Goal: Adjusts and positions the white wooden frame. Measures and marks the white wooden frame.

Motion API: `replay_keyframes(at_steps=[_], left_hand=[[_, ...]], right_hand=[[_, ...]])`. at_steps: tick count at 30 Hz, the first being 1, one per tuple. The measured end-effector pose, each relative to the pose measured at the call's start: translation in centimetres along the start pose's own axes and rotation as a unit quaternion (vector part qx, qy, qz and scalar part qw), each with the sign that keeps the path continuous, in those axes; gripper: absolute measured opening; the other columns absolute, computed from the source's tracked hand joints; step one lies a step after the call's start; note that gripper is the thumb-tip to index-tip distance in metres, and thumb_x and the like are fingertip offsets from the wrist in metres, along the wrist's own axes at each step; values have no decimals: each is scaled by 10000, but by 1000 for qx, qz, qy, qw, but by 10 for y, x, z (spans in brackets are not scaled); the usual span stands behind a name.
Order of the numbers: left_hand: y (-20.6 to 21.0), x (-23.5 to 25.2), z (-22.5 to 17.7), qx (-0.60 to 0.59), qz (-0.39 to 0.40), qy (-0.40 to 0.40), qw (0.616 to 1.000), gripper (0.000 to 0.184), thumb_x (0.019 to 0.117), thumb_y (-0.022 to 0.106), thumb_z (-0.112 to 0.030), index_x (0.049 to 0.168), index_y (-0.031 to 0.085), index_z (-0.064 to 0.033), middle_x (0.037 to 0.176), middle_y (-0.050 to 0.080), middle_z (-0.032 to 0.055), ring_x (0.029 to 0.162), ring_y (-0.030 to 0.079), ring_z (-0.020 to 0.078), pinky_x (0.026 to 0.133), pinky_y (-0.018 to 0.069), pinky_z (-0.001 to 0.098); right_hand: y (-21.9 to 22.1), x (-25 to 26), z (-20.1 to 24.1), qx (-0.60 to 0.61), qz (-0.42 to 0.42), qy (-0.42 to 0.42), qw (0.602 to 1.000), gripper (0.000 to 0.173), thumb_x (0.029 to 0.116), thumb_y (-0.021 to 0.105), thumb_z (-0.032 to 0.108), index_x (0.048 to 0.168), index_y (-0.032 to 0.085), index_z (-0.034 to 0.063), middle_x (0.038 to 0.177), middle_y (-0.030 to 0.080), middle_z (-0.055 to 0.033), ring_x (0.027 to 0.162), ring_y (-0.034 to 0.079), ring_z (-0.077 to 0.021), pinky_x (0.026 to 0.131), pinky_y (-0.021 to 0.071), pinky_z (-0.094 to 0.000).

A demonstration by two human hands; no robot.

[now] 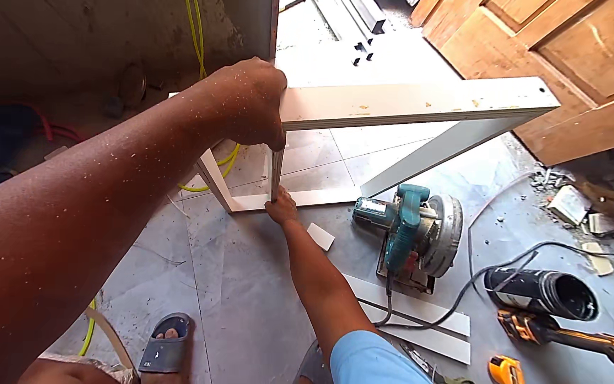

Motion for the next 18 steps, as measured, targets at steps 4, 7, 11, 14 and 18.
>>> replay_keyframes(at_steps=[4,7,11,14,18], left_hand=[[0,-1,-4,26,12,-6,1000,441,836,847,-359,1060,594,-76,971,608,111,937,623,292,766,505,527],[0,-1,-2,26,7,13,1000,448,839,847,-344,1101,598,-79,949,629,106,915,634,288,765,502,541],[1,1,-1,26,-3,31,999,482,851,830,-336,1181,594,-76,1002,644,121,967,640,312,804,492,581],[0,2,-2,41,-5,14,999,423,867,802,-359,1108,590,-84,980,633,124,958,637,323,783,487,581],[-1,3,-1,24,-8,10,1000,411,834,812,-322,1084,601,-74,974,638,152,972,633,361,774,491,611]], right_hand=[[-1,0,0,1,2,-2,1000,644,924,661,239,1517,466,85,1488,542,-188,1337,540,-383,1044,438,-641],[1,1,-2,7,2,-8,1000,651,925,661,235,1522,456,74,1500,522,-200,1338,537,-392,1044,440,-644],[-2,2,-4,13,17,-11,1000,701,909,678,222,1544,422,68,1497,513,-222,1344,523,-412,1051,434,-647],[-4,-4,1,36,47,43,997,869,845,752,222,1592,333,76,1523,477,-245,1372,494,-429,1100,420,-630],[-55,-31,47,64,128,92,985,885,825,795,227,1567,345,55,1407,530,-328,1268,559,-491,1009,470,-681]])
Point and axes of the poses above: each hand's wrist, its own x-axis towards the middle knuckle, its own y-axis out of the palm, z = x × y, the point moved 2 cm from there along x, towards the middle knuckle
